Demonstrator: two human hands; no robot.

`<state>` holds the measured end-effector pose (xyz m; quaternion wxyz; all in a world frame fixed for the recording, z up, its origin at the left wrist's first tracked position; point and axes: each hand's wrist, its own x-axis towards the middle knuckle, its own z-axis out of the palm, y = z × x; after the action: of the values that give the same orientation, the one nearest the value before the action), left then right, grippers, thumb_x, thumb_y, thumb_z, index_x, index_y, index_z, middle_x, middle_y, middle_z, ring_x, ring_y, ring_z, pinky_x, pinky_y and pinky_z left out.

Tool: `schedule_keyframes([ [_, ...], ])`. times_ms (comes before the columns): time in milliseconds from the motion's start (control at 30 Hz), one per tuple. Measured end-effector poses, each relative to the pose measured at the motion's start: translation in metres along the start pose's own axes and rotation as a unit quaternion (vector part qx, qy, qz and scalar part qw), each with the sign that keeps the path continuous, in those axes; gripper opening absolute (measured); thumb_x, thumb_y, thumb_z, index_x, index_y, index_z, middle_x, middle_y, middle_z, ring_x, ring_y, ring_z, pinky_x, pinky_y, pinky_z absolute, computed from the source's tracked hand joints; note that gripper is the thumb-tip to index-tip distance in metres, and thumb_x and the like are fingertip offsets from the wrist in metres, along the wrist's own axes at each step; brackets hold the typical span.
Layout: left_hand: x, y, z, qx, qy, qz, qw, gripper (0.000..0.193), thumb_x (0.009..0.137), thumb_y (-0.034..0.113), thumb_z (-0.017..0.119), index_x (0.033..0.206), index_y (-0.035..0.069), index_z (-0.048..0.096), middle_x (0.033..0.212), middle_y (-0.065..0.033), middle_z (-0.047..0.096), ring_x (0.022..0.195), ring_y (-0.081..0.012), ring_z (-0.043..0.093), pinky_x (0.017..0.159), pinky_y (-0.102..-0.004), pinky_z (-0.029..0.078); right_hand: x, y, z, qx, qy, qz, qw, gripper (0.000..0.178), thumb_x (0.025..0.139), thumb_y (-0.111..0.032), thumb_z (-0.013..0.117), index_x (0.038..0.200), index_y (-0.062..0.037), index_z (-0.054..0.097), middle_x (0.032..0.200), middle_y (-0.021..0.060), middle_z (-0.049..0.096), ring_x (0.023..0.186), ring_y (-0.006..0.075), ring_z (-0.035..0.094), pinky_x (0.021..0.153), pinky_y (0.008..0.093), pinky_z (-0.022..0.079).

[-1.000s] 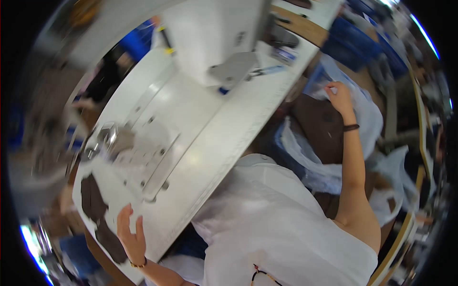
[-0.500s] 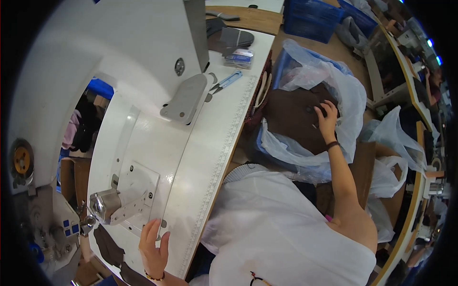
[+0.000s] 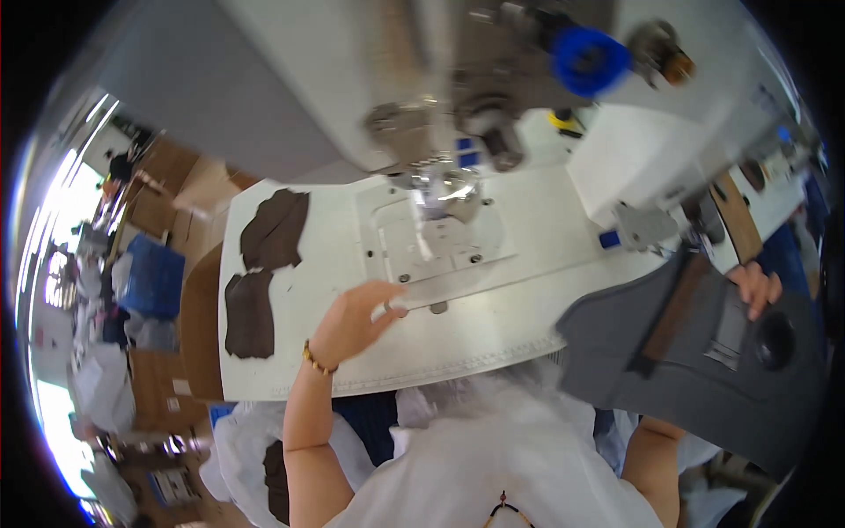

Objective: Stitching together leather components of a shoe upper using an industrial sewing machine.

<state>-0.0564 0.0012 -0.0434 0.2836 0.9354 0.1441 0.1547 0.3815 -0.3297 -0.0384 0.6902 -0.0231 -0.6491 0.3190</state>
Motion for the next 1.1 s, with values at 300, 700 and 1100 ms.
schedule_keyframes([
  [300, 0.062, -0.215, -0.036, 0.354, 0.16, -0.361, 0.848, 0.012, 0.08, 0.011, 0.061, 0.09, 0.005, 0.065, 0.091, -0.0185, 0.066, 0.088, -0.0336, 0.063, 0.074, -0.0426, 0.05, 0.121, 0.208, 0.047, -0.449, 0.118, 0.316, 0.827, 0.015, 0.077, -0.013, 0.074, 0.075, -0.0018, 0.065, 0.063, 0.0015, 0.059, 0.059, 0.0073, 0.049, 0.056, 0.0231, 0.041],
  [700, 0.05, -0.208, -0.041, 0.179, 0.169, -0.169, 0.954, 0.012, 0.075, 0.005, 0.057, 0.083, 0.001, 0.066, 0.081, -0.0165, 0.066, 0.077, -0.0298, 0.064, 0.069, -0.0348, 0.05, 0.137, 0.227, 0.027, -0.664, -0.03, 0.265, 0.699, 0.035, 0.071, -0.034, 0.075, 0.073, 0.0, 0.067, 0.055, 0.0099, 0.054, 0.048, 0.0214, 0.046, 0.05, 0.0316, 0.039],
  [1100, 0.047, 0.01, -0.031, 0.163, 0.341, 0.263, 0.887, 0.028, 0.059, 0.009, 0.079, 0.086, 0.011, 0.072, 0.087, -0.0013, 0.055, 0.074, -0.0189, 0.055, 0.059, -0.0298, 0.047, 0.151, 0.219, 0.052, -0.539, -0.011, 0.46, 0.706, 0.037, 0.084, -0.039, 0.064, 0.102, -0.0073, 0.068, 0.1, 0.0107, 0.068, 0.092, 0.0241, 0.064, 0.083, 0.0331, 0.048],
])
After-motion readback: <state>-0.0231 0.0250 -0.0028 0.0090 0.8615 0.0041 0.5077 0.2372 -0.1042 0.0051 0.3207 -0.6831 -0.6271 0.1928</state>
